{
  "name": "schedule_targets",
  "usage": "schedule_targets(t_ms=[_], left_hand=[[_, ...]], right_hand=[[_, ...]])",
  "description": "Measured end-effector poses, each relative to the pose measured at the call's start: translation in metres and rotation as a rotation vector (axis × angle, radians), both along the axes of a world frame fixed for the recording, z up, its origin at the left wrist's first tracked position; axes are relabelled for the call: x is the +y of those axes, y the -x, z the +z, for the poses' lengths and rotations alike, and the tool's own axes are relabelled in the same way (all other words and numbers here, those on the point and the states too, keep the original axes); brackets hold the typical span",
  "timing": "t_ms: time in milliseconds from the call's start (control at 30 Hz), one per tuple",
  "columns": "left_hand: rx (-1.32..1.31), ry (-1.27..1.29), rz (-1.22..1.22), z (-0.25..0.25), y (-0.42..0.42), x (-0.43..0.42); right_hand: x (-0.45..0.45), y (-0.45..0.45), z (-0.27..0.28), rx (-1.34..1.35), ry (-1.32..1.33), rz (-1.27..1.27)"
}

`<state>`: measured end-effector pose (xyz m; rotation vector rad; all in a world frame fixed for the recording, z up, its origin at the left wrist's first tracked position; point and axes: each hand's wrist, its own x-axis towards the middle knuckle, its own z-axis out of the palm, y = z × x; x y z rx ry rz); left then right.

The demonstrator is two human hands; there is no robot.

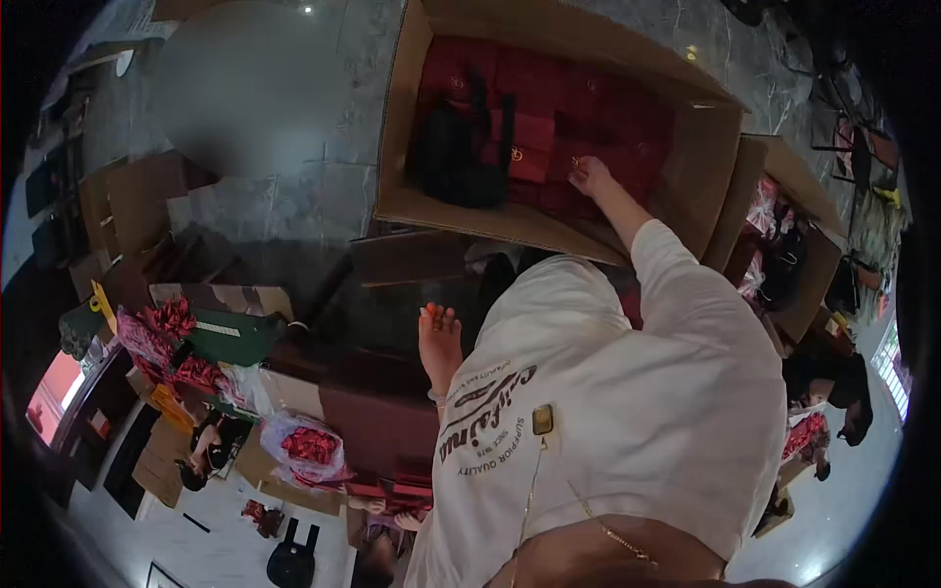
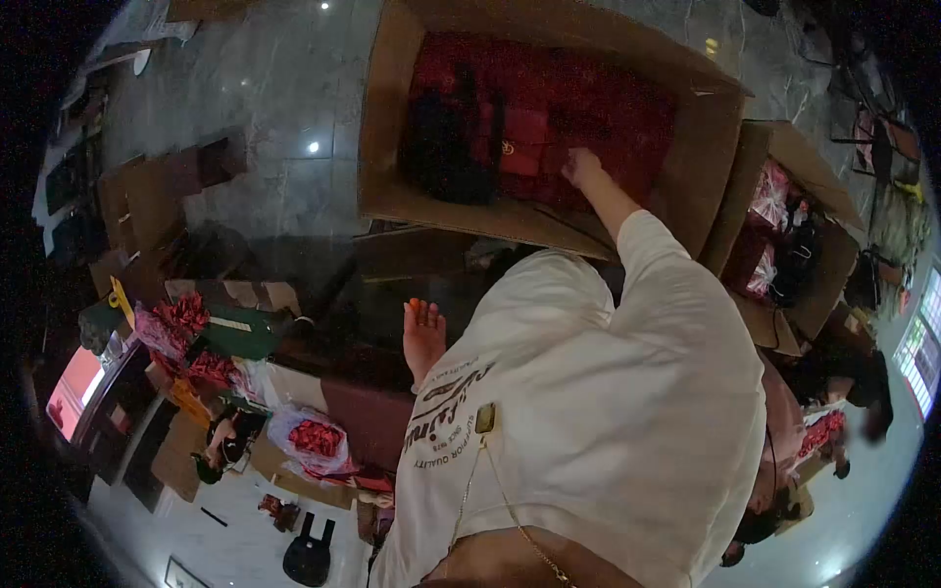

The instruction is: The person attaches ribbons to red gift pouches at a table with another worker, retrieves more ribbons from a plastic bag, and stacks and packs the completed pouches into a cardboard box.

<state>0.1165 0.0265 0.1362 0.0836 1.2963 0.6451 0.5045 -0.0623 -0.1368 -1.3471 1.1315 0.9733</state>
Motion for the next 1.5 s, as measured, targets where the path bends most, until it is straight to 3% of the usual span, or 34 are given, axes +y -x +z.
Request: schedule_targets(t_ms=[33,100,167,233,367,433,467,533,667,933,967,1033,1133,1200,1233,1300,1400,1500], left_hand=[[0.009,0.011,-0.001,0.0,-0.002,-0.001],[0.09,0.076,-0.06,-0.001,-0.008,-0.001],[0.107,0.075,-0.071,0.001,-0.014,-0.002],[0.124,0.07,-0.078,0.002,-0.025,-0.001],[0.108,0.081,-0.073,0.002,-0.042,0.002],[0.115,0.105,-0.081,0.003,-0.045,0.0],[0.114,0.098,-0.081,0.004,-0.05,-0.001],[0.115,0.089,-0.081,0.004,-0.056,-0.003],[0.125,0.107,-0.084,0.005,-0.064,-0.004],[0.066,0.063,-0.08,0.003,-0.059,-0.011],[0.09,0.074,-0.068,0.003,-0.059,-0.013],[0.117,0.082,-0.053,0.004,-0.059,-0.015],[0.103,-0.038,-0.027,0.011,-0.064,-0.013],[0.158,-0.35,-0.162,0.022,-0.076,-0.004],[0.153,-0.351,-0.161,0.028,-0.086,0.001],[0.132,-0.603,-0.299,0.041,-0.104,0.014],[-0.002,-0.585,-0.457,0.054,-0.137,0.041],[-0.453,-0.405,-0.409,0.047,-0.151,0.072]], right_hand=[[-0.003,0.009,0.008,0.009,0.011,-0.001],[0.022,0.027,0.042,-0.376,0.092,0.182],[0.046,0.017,0.061,-0.346,0.012,0.065],[0.066,0.001,0.058,-0.371,-0.255,-0.019],[0.114,-0.039,0.02,-0.178,-0.345,-0.12],[0.125,-0.044,-0.005,-0.241,-0.248,0.395],[0.136,-0.049,0.006,-0.245,-0.253,0.395],[0.161,-0.059,0.03,0.142,-0.616,-0.603],[0.193,-0.07,0.036,0.008,-0.431,-0.543],[0.227,-0.097,-0.053,0.189,-0.446,-0.562],[0.186,-0.082,-0.052,0.21,-0.447,-0.561],[0.193,-0.082,-0.062,0.252,-0.451,-0.563],[0.187,-0.056,-0.011,0.121,-0.345,-0.499],[0.167,-0.039,0.033,-0.018,-0.239,-0.439],[0.161,-0.033,0.057,-0.092,-0.189,-0.408],[0.153,-0.022,0.102,-0.235,-0.076,-0.351],[0.097,0.013,0.21,-0.264,-0.381,-0.145],[0.057,0.064,0.278,-0.252,-0.592,0.115]])
